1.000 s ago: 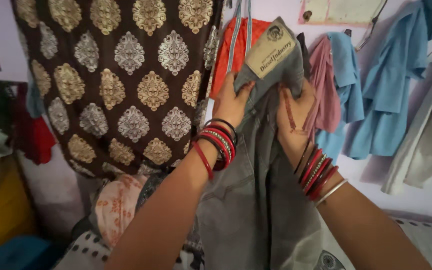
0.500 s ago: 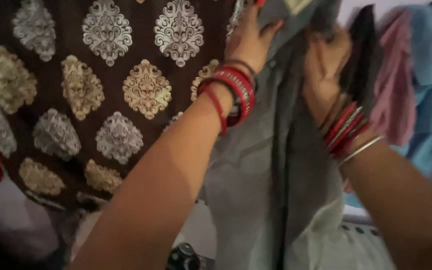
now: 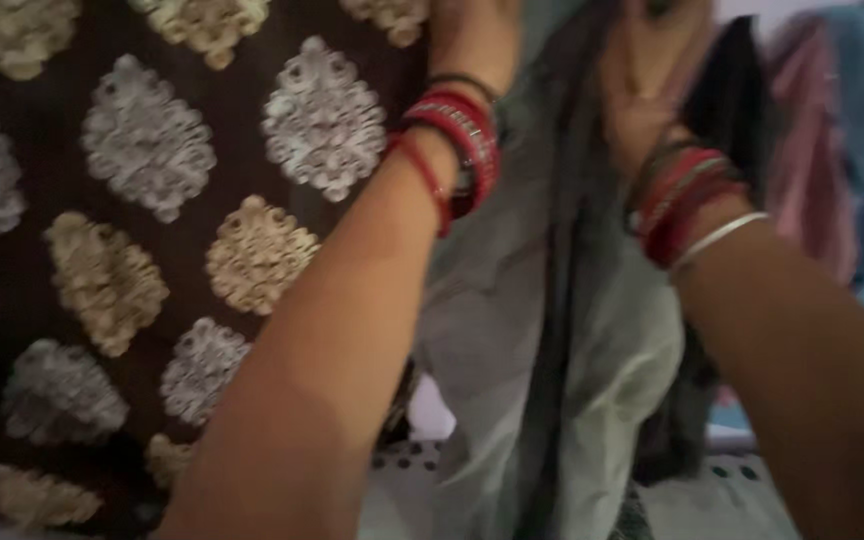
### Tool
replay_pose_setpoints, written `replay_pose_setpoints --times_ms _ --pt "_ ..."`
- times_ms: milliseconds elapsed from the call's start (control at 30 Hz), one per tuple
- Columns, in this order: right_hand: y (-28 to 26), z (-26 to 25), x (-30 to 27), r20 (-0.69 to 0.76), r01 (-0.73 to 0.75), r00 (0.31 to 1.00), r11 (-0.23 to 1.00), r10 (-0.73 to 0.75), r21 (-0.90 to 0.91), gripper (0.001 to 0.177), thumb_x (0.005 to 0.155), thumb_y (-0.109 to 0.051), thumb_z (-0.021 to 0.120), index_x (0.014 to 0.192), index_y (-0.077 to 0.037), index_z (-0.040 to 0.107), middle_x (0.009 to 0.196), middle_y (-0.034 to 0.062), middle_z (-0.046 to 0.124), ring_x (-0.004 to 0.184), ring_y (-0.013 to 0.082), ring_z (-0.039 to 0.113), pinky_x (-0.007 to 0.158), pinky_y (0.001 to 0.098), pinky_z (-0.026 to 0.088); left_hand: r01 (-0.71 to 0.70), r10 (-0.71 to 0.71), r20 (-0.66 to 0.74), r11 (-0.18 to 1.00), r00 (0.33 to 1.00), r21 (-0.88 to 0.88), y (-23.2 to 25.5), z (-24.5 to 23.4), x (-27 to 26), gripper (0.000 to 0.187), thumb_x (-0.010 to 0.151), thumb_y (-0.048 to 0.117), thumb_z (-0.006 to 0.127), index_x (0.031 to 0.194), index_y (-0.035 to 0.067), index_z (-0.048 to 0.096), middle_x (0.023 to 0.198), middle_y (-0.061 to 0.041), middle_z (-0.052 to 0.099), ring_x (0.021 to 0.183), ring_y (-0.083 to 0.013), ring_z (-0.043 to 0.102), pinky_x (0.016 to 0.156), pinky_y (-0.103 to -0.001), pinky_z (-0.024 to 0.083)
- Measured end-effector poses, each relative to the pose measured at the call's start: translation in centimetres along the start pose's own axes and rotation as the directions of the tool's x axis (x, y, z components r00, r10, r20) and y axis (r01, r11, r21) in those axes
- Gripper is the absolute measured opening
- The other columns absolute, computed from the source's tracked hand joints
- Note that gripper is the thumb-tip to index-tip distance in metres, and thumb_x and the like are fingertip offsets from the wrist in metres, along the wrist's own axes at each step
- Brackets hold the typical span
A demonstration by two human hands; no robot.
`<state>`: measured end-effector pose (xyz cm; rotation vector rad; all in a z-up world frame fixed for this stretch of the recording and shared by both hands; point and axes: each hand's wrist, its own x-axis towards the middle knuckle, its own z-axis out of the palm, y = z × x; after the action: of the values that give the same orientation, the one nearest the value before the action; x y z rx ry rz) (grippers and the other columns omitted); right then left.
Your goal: The person moves a blue plastic stool to a corner of the room. They then pick up various articles of clothing, including a light blue shirt, a white shirt, a pink shirt, a dark grey shirt, a pair of jeans, and a dark blue shirt, from a sofa. Each item is unfolded and hung on nails attached to the wall.
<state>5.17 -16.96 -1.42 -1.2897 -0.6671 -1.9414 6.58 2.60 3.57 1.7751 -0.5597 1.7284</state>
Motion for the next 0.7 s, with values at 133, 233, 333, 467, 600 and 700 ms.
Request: replay_pose_setpoints --times_ms 133,233,333,467,600,700 --pt "-2.1 -1.4 2.0 0.048 -0.039 0.998 0.996 0.043 -0.085 0.027 0.094 -0.012 0.068 0.112 0.008 0.063 0.111 0.0238 0.063 0.106 0.0401 0.06 0.097 0.0472 0.048 -0.236 0.168 -0.262 0.938 0.95 -0.253 2.2 -3.0 -2.2 0.034 0.1 0.022 0.068 0.127 0.004 0.058 0.115 -0.023 0.071 0.109 -0.0418 0.067 0.089 -0.048 0.055" --pt "-3.0 -1.3 3.3 0.086 -0.085 0.992 0.992 0.094 -0.094 0.03 0.093 -0.014 0.069 0.111 0.009 0.063 0.113 0.0263 0.062 0.109 0.0442 0.059 0.1 0.0494 0.046 -0.139 0.093 -0.201 0.964 0.975 -0.228 4.6 -4.5 -0.1 0.035 0.099 0.022 0.069 0.128 0.007 0.057 0.114 -0.022 0.071 0.109 -0.0411 0.068 0.09 -0.047 0.054" --pt "-3.2 -1.3 5.1 0.122 -0.141 0.978 0.968 0.169 -0.205 0.03 0.089 -0.014 0.071 0.109 0.008 0.066 0.114 0.0277 0.062 0.109 0.0461 0.058 0.099 0.0506 0.046 0.031 -0.055 -0.085 0.966 0.995 -0.256 6.4 -5.1 0.2 0.034 0.099 0.024 0.067 0.128 0.01 0.058 0.11 -0.021 0.072 0.105 -0.0399 0.07 0.088 -0.048 0.054" --pt "-4.4 -0.2 7.6 0.116 -0.271 0.948 0.941 0.298 -0.203 0.028 0.089 -0.014 0.068 0.11 0.005 0.068 0.114 0.027 0.061 0.109 0.0441 0.058 0.099 0.0501 0.046 0.14 -0.139 0.016 0.975 0.99 -0.173 8.0 -6.2 3.0 0.038 0.101 0.035 0.066 0.128 0.01 0.06 0.113 -0.021 0.073 0.105 -0.0414 0.069 0.086 -0.05 0.053" --pt "-4.5 0.4 10.4 0.101 -0.237 0.959 0.943 0.266 -0.234 0.03 0.088 -0.014 0.067 0.113 0.004 0.067 0.114 0.0269 0.06 0.11 0.0446 0.057 0.1 0.0505 0.045 0.194 -0.189 0.046 0.971 0.981 -0.137 9.5 -7.3 6.2 0.055 0.09 0.051 0.073 0.124 0.009 0.062 0.112 -0.02 0.073 0.104 -0.0407 0.068 0.086 -0.049 0.054" --pt "-4.8 0.3 12.2 0.134 -0.256 0.94 0.907 0.315 -0.335 0.031 0.09 -0.016 0.069 0.114 0.002 0.069 0.115 0.025 0.062 0.112 0.0441 0.057 0.1 0.0508 0.045 0.275 -0.253 0.163 0.953 0.954 -0.129 10.4 -7.7 8.8 0.068 0.08 0.059 0.076 0.124 0.008 0.063 0.115 -0.021 0.071 0.106 -0.0403 0.067 0.086 -0.049 0.054"
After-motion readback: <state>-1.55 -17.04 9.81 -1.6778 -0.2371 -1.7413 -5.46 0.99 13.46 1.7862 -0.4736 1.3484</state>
